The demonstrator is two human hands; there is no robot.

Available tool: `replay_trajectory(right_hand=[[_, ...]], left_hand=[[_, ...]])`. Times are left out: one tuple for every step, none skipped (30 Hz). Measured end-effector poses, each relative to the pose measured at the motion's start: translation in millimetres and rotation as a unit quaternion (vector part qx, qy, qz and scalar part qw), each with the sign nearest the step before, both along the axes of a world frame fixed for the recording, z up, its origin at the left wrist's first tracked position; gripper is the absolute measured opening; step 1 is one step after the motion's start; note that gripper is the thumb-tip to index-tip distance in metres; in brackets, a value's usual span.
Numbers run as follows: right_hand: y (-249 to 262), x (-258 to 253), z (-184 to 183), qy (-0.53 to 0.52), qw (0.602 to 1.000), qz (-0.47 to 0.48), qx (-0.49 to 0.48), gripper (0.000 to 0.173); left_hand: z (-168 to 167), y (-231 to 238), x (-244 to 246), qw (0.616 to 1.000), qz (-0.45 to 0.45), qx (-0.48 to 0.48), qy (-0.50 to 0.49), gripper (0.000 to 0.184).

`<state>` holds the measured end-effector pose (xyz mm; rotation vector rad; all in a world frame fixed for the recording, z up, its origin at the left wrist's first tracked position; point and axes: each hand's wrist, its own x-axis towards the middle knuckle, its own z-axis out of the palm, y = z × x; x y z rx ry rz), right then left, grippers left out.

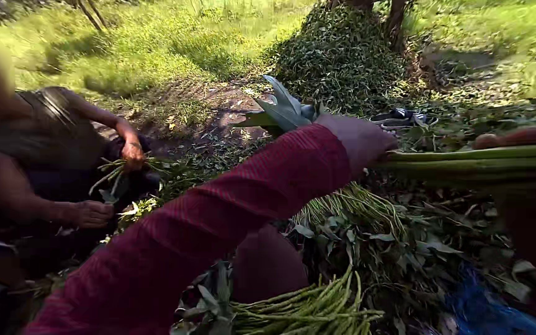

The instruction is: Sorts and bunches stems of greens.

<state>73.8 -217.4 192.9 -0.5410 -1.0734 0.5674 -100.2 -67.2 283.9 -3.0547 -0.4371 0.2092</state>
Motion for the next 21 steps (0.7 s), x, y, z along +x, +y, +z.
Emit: replay_trajectory(right_hand=[[9.5, -23.9, -20.1, 0.072, 0.996, 0.044, -0.013, 0.031], [18.3, -49.0, -39.7, 0.145, 0.985, 0.089, -0.040, 0.030], [26.4, -71.5, -60.1, 0.209, 0.966, 0.135, -0.076, 0.026], [33.8, -91.0, -80.9, 0.266, 0.940, 0.178, -0.118, 0.022], [40.1, -108.1, -100.0, 0.320, 0.910, 0.208, -0.163, 0.018], [45.0, -122.3, -117.4, 0.367, 0.878, 0.226, -0.207, 0.015], [47.8, -132.6, -133.5, 0.396, 0.851, 0.240, -0.246, 0.013], [48.4, -139.0, -147.6, 0.415, 0.829, 0.251, -0.278, 0.012], [47.4, -142.7, -158.6, 0.427, 0.813, 0.253, -0.306, 0.012], [44.7, -144.0, -166.8, 0.431, 0.800, 0.252, -0.333, 0.013], [40.3, -144.4, -172.6, 0.431, 0.789, 0.249, -0.361, 0.012], [34.8, -144.8, -177.0, 0.428, 0.777, 0.245, -0.390, 0.012], [29.0, -146.0, -180.6, 0.427, 0.766, 0.242, -0.416, 0.011], [23.6, -148.1, -184.2, 0.421, 0.758, 0.239, -0.438, 0.011], [19.3, -151.2, -187.7, 0.418, 0.751, 0.235, -0.454, 0.013], [16.8, -154.0, -190.6, 0.415, 0.747, 0.234, -0.463, 0.014], [16.5, -156.4, -191.8, 0.408, 0.746, 0.234, -0.472, 0.014], [17.4, -158.2, -190.7, 0.398, 0.745, 0.235, -0.481, 0.016], [19.2, -159.3, -188.0, 0.388, 0.745, 0.235, -0.489, 0.018], [21.3, -160.3, -185.1, 0.377, 0.746, 0.236, -0.495, 0.020], [23.3, -161.1, -183.1, 0.367, 0.748, 0.239, -0.499, 0.021]], left_hand=[[2.5, -0.6, -21.0, 0.997, 0.045, 0.039, 0.056, 0.043], [-0.8, -2.4, -42.1, 0.988, 0.085, 0.056, 0.115, 0.042], [-9.8, -5.0, -62.5, 0.977, 0.122, 0.051, 0.168, 0.041], [-23.4, -6.5, -81.4, 0.963, 0.158, 0.031, 0.216, 0.041], [-39.2, -8.2, -98.4, 0.946, 0.196, -0.004, 0.257, 0.042], [-56.8, -9.5, -113.5, 0.930, 0.228, -0.041, 0.285, 0.045], [-74.6, -10.5, -126.7, 0.917, 0.255, -0.081, 0.297, 0.048], [-90.4, -11.4, -137.1, 0.904, 0.273, -0.120, 0.307, 0.051], [-102.6, -13.2, -144.5, 0.894, 0.278, -0.157, 0.314, 0.053], [-111.9, -16.5, -149.9, 0.887, 0.275, -0.190, 0.319, 0.054], [-120.1, -20.8, -154.5, 0.881, 0.268, -0.222, 0.321, 0.056], [-127.8, -25.6, -159.0, 0.874, 0.257, -0.256, 0.322, 0.059], [-136.0, -29.9, -164.2, 0.866, 0.247, -0.292, 0.321, 0.063], [-145.2, -33.0, -170.8, 0.858, 0.239, -0.326, 0.316, 0.067], [-154.2, -34.0, -178.6, 0.852, 0.234, -0.353, 0.307, 0.068], [-161.7, -32.6, -188.0, 0.850, 0.230, -0.375, 0.288, 0.067], [-167.2, -29.6, -197.6, 0.853, 0.225, -0.388, 0.266, 0.066], [-169.6, -27.2, -205.1, 0.862, 0.218, -0.384, 0.249, 0.065], [-167.5, -27.6, -208.9, 0.876, 0.214, -0.357, 0.244, 0.066], [-159.6, -31.9, -207.8, 0.888, 0.224, -0.315, 0.250, 0.068], [-148.9, -39.4, -203.5, 0.896, 0.246, -0.267, 0.255, 0.071]])
